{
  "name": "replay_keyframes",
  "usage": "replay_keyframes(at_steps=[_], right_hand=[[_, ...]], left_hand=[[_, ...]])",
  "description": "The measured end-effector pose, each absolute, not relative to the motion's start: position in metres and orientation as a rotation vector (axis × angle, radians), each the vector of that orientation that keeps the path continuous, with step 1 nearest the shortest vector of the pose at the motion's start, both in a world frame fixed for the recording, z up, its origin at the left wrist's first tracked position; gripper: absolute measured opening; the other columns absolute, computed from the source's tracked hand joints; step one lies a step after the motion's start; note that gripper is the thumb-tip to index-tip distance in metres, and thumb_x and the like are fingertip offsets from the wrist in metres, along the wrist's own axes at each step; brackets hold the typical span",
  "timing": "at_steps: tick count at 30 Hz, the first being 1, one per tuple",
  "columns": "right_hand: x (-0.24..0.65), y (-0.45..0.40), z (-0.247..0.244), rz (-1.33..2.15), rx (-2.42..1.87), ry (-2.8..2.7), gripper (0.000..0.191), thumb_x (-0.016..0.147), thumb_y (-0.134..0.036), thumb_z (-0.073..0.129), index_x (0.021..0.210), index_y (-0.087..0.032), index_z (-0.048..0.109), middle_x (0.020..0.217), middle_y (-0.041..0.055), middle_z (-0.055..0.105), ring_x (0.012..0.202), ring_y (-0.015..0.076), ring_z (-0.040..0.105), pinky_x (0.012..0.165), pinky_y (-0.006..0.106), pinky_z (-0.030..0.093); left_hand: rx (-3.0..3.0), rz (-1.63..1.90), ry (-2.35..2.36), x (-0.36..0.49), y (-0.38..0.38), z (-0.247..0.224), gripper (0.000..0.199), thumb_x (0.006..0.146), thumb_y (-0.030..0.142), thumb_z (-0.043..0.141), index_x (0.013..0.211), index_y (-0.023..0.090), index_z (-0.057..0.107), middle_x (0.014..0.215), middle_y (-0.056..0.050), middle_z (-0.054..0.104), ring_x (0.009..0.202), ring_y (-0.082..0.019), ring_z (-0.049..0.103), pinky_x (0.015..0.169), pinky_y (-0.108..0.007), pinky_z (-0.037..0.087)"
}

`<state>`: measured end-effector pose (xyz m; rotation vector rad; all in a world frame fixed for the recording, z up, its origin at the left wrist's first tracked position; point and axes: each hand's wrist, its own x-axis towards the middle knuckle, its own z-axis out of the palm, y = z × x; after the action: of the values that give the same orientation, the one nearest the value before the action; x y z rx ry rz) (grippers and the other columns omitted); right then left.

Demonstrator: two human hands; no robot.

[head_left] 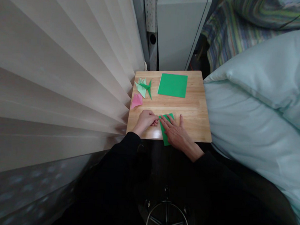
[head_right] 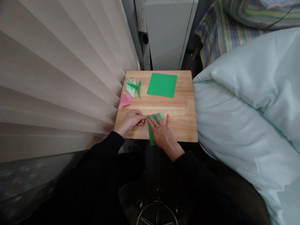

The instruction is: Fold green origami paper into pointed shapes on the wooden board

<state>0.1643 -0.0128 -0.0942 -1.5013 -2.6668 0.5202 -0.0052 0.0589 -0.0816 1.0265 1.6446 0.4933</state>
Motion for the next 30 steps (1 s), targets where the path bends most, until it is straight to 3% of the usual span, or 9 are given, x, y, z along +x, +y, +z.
replay_keyframes(at_steps=[14,20,27,30], right_hand=[[0.165,-0.01,-0.096,0.581,-1.518,-2.648,0.067,0.097,-0.01,0.034,0.163,-0.015,0.029,0.172,0.0103,0.026,0.16,0.0339,0.022,0.119,0.083,0.001],[0.174,0.0,-0.102,0.552,-1.609,-2.574,0.066,0.098,-0.012,0.032,0.164,-0.017,0.029,0.172,0.0099,0.027,0.16,0.034,0.021,0.117,0.084,0.0],[0.178,0.006,-0.1,0.575,-1.699,-2.463,0.063,0.101,-0.015,0.029,0.164,-0.01,0.024,0.171,0.0139,0.029,0.16,0.033,0.022,0.118,0.083,0.004],[0.178,0.007,-0.1,0.55,-1.709,-2.468,0.064,0.102,-0.018,0.03,0.165,-0.01,0.022,0.17,0.016,0.03,0.16,0.034,0.023,0.119,0.082,0.005]], left_hand=[[1.098,0.494,1.588,-0.006,0.055,-0.084,0.022,0.086,0.004,0.061,0.067,0.015,0.059,0.058,-0.001,0.063,0.05,-0.01,0.059,0.055,-0.025,0.048],[1.819,0.635,1.564,0.003,0.046,-0.082,0.009,0.081,0.009,0.066,0.081,0.018,0.066,0.083,-0.004,0.071,0.08,-0.017,0.066,0.079,-0.03,0.052],[2.292,0.411,1.287,0.01,0.035,-0.091,0.022,0.086,0.011,0.06,0.103,0.019,0.071,0.116,-0.009,0.073,0.114,-0.027,0.06,0.102,-0.041,0.048],[2.39,0.328,1.282,0.011,0.029,-0.088,0.031,0.09,0.013,0.056,0.117,0.019,0.071,0.129,-0.01,0.07,0.125,-0.029,0.054,0.103,-0.045,0.046]])
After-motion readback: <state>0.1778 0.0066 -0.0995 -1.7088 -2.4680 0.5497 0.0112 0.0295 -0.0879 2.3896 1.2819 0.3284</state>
